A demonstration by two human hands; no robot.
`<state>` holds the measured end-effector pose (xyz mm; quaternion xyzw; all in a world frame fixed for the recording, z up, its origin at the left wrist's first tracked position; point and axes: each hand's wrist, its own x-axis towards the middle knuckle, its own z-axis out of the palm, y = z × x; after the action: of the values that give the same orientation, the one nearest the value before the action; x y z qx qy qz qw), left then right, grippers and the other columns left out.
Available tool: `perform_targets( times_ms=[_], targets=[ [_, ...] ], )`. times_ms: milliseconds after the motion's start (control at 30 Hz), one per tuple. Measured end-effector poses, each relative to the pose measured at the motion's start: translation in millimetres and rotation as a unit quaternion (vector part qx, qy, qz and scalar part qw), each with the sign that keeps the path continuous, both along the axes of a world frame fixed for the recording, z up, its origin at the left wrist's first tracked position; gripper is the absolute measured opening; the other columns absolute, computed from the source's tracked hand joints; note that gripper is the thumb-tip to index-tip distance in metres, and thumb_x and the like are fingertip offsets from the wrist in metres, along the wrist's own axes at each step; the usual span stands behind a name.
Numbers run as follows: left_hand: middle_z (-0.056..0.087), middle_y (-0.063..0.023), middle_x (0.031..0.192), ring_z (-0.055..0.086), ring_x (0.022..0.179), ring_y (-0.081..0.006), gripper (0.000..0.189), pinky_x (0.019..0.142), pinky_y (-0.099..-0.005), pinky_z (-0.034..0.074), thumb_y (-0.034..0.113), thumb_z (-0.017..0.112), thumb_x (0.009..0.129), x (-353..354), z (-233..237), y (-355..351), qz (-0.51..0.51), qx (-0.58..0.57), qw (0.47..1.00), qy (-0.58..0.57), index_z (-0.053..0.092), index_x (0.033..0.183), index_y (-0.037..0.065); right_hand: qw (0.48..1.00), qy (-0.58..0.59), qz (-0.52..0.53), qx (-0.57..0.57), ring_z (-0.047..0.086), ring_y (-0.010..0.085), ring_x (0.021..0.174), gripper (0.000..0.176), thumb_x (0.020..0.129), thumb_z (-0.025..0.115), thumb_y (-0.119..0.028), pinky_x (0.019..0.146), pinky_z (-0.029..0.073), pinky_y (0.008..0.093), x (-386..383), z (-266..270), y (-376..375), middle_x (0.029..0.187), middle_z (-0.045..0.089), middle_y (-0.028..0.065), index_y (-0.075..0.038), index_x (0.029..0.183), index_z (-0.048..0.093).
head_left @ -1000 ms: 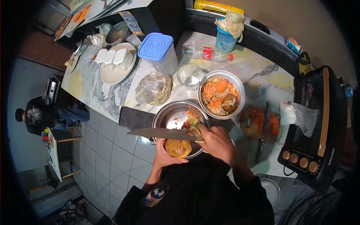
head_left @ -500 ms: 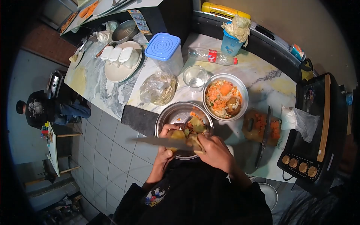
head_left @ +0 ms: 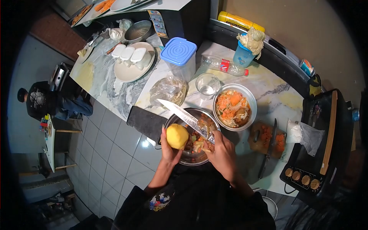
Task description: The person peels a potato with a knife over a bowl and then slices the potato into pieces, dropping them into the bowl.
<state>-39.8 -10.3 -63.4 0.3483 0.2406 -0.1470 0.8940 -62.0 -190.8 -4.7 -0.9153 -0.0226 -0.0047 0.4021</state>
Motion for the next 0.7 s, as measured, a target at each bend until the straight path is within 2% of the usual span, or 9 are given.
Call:
perform_targets(
  times_ms=[100,167,233,333,400,467,533,600,700],
  targets=[
    [0.062,-0.0112,0.098,0.062,0.086,-0.0268,0.065,0.079,-0.0375,0.049,0.063,0.032,0.093,5,13,-6,0.033,0.027,0.999,0.017,0.057,0.108,0.005,0.997,-0.060,-0.040,-0.010,0.061,0.0367,0.078,0.038,0.079,0.067,-0.007,0.066,0.048,0.0443,-2,-3,2,0.084,0.061,0.0174,-0.002,0.113,0.050],
    [0.063,-0.0112,0.099,0.062,0.087,-0.0272,0.065,0.080,-0.0381,0.050,0.062,0.032,0.093,6,10,-1,0.010,0.027,1.000,0.008,0.057,0.109,0.005,0.993,-0.096,-0.055,-0.035,0.060,0.0361,0.074,0.026,0.077,0.068,-0.001,0.062,0.047,0.0421,-2,-8,0,0.082,0.061,0.0173,0.001,0.100,0.057],
    [0.063,-0.0112,0.101,0.062,0.088,-0.0276,0.065,0.082,-0.0386,0.050,0.062,0.031,0.094,6,10,1,-0.015,0.026,1.000,0.001,0.057,0.110,0.005,0.992,-0.112,-0.053,-0.032,0.060,0.0357,0.073,0.026,0.076,0.068,0.000,0.062,0.046,0.0420,-2,-22,-4,0.081,0.060,0.0168,0.001,0.100,0.058],
    [0.064,-0.0096,0.104,0.063,0.090,-0.0245,0.067,0.080,-0.0362,0.050,0.065,0.031,0.093,6,15,2,-0.031,0.049,0.997,0.053,0.057,0.114,0.006,0.987,-0.146,-0.060,-0.034,0.059,0.0350,0.072,0.025,0.076,0.067,0.001,0.061,0.046,0.0417,-2,-28,-5,0.080,0.060,0.0161,0.001,0.099,0.059],
    [0.064,-0.0062,0.108,0.063,0.093,-0.0197,0.067,0.077,-0.0307,0.049,0.068,0.034,0.091,6,15,7,-0.082,0.118,0.981,0.131,0.056,0.117,0.010,0.982,-0.165,-0.075,-0.041,0.060,0.0347,0.072,0.024,0.076,0.067,0.002,0.061,0.046,0.0414,-5,-34,-5,0.079,0.060,0.0159,0.001,0.099,0.059],
    [0.064,-0.0039,0.107,0.062,0.092,-0.0170,0.066,0.076,-0.0282,0.047,0.069,0.036,0.089,4,14,7,-0.097,0.111,0.983,0.107,0.056,0.118,0.013,0.983,-0.158,-0.080,-0.042,0.058,0.0304,0.070,0.026,0.077,0.068,-0.001,0.060,0.045,0.0410,-5,-47,-8,0.077,0.057,0.0118,-0.002,0.102,0.059],
    [0.064,-0.0016,0.106,0.062,0.092,-0.0142,0.066,0.074,-0.0256,0.046,0.070,0.039,0.088,6,22,2,-0.106,0.102,0.986,0.085,0.056,0.119,0.015,0.981,-0.169,-0.088,-0.027,0.059,0.0315,0.070,0.025,0.076,0.069,-0.001,0.059,0.046,0.0400,-6,-44,-9,0.078,0.059,0.0136,0.000,0.100,0.061],
    [0.063,0.0016,0.102,0.060,0.087,-0.0103,0.067,0.066,-0.0204,0.044,0.073,0.042,0.085,6,45,-4,-0.072,0.136,0.978,0.141,0.056,0.119,0.016,0.980,-0.174,-0.097,-0.009,0.060,0.0325,0.069,0.024,0.076,0.070,-0.001,0.059,0.047,0.0391,-11,-41,-11,0.079,0.061,0.0154,0.001,0.098,0.062],
    [0.062,0.0022,0.102,0.058,0.081,-0.0089,0.069,0.061,-0.0189,0.044,0.074,0.043,0.084,6,45,0,-0.093,0.156,0.975,0.125,0.055,0.119,0.015,0.990,-0.126,-0.057,-0.041,0.061,0.0315,0.068,0.025,0.076,0.072,-0.003,0.058,0.047,0.0381,-15,-39,-16,0.077,0.061,0.0152,0.001,0.100,0.064]
  ],
)
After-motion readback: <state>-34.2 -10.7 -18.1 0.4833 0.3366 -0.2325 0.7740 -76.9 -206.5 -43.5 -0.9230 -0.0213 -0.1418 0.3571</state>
